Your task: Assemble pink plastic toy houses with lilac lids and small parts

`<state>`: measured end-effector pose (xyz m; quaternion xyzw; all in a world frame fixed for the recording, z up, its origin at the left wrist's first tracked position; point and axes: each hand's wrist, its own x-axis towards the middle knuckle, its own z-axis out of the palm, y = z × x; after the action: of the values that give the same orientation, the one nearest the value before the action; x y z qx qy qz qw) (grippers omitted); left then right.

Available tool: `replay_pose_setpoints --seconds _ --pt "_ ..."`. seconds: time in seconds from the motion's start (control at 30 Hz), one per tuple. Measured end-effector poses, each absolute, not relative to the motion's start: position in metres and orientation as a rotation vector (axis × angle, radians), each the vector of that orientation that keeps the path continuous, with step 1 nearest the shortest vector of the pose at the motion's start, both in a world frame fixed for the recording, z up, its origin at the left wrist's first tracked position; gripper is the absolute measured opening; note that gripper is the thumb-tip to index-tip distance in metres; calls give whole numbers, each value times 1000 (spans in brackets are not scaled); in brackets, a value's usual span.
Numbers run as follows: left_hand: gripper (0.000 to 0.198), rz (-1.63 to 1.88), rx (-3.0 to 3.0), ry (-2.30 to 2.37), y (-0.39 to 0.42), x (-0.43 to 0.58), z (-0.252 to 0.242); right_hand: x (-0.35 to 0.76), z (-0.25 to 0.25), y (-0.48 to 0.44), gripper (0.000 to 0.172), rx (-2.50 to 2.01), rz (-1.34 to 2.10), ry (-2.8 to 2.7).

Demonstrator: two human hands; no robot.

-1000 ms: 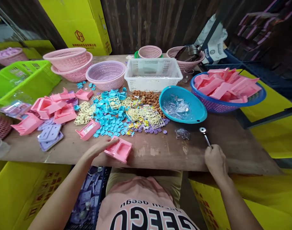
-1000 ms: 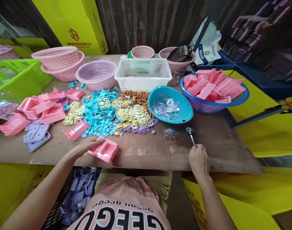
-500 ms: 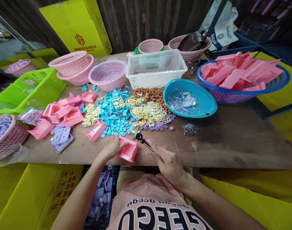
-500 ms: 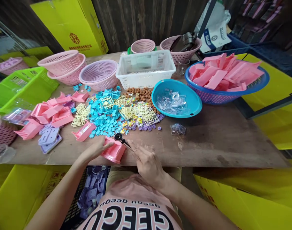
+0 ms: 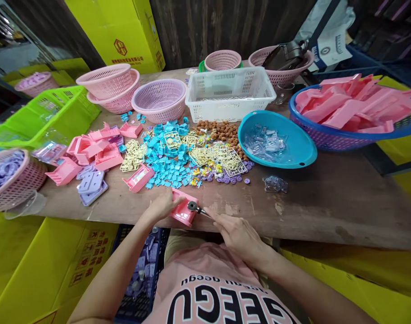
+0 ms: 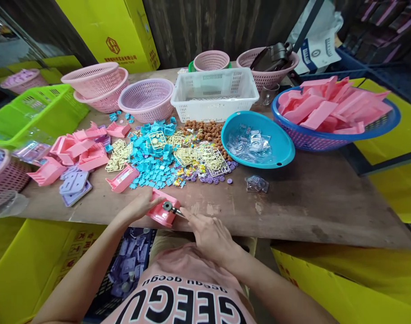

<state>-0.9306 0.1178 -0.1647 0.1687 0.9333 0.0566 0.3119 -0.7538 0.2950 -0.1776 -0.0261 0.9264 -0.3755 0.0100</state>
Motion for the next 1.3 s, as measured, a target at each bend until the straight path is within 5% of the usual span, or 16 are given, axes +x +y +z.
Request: replay_pose_setpoints --seconds 0.2,0.4,0.57,0.77,1.17,1.3 --pt "43 140 472 2468 118 -929 -161 -751 -175 285 54 -273 -1055 2826" --pt "42 104 949 2265 112 -946 -147 -763 -173 303 46 -84 -1539 2858" --pt "58 137 1426 2167 101 -944 -136 -764 -184 309 44 109 -1338 2927" --pt "98 129 713 2911 91 -891 -171 -774 -190 291 45 98 -1240 2892" --pt "95 164 963 2780 49 -901 -181 -785 -173 269 48 -214 -1530 2800" --pt "93 108 928 2760 50 -899 -187 -788 -177 264 52 -225 -1248 2792"
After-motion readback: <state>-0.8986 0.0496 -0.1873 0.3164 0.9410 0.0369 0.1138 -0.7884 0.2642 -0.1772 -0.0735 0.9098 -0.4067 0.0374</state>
